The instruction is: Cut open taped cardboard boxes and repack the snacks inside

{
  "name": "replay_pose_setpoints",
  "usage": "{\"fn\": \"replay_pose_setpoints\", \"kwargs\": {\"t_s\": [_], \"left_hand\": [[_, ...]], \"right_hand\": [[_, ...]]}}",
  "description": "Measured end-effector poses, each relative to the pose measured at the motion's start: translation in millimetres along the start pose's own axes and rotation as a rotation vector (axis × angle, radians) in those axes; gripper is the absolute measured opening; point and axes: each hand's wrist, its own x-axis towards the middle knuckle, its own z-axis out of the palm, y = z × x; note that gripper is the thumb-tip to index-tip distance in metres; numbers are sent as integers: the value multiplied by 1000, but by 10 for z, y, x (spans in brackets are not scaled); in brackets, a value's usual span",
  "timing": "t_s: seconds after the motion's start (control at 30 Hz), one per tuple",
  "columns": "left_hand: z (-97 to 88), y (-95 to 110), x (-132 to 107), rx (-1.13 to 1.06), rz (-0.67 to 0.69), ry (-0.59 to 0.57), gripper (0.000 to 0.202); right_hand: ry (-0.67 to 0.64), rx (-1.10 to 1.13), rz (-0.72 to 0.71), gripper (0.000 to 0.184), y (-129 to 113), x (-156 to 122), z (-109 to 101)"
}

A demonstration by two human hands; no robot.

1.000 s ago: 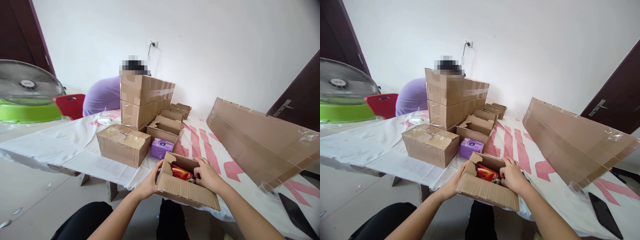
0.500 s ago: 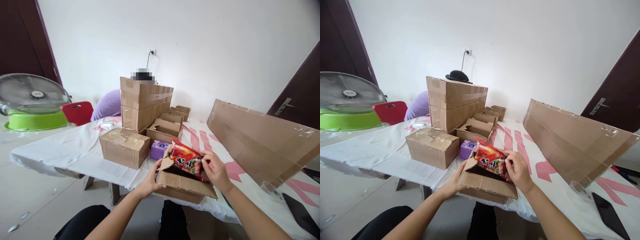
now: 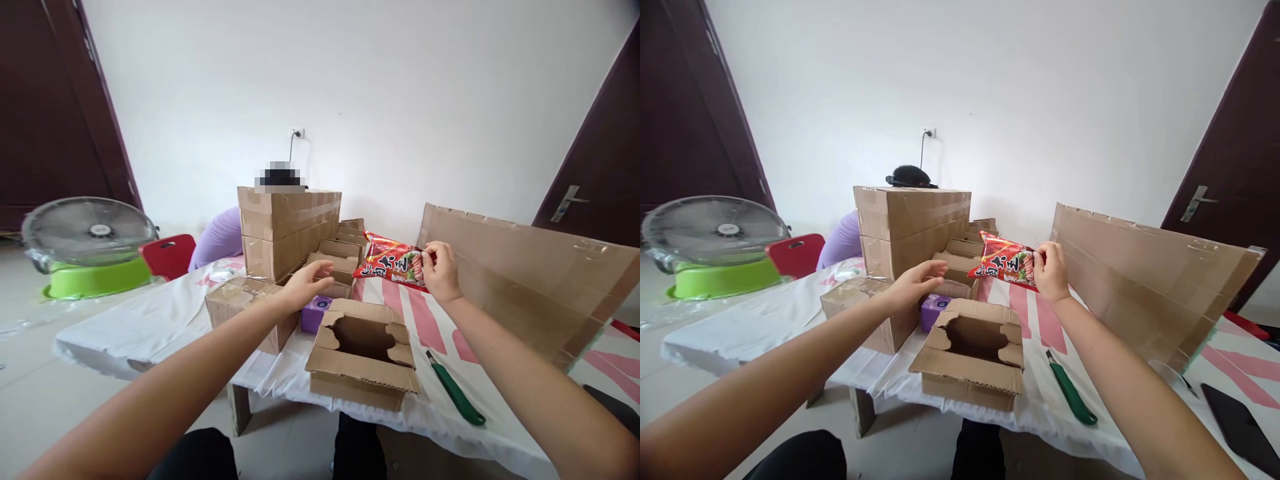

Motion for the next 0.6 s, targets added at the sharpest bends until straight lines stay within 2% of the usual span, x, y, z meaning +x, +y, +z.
{"fn": "replay_pose_setpoints", "kwargs": {"t_s": [0.1,0.17,0.27,0.33,0.4,0.53,0.6], "left_hand": [[286,275,258,-166,-90,-66,77],[475,387,321,-327,-103,-101,85],[653,499,273,-543,-106,-188,76],[709,565,165,-607,-104,-184,67],[748,633,9,-619,-58,-122,62],[850,773,-434,-535,20,-19,62],[907,827,-706,-502,8,-77,65]], "right_hand": [[-19,19,6,8,-86,9,19],[-45,41,0,8,-175,-29,-16],[-79,100,-9,8,-322,-137,-132],[-79,178,33,10,-417,-239,-243],[-107,313,130,28,-512,-371,-381],[-321,583,344,97,-699,-746,-720],[-342,588,459,117,-756,-992,-894]]}}
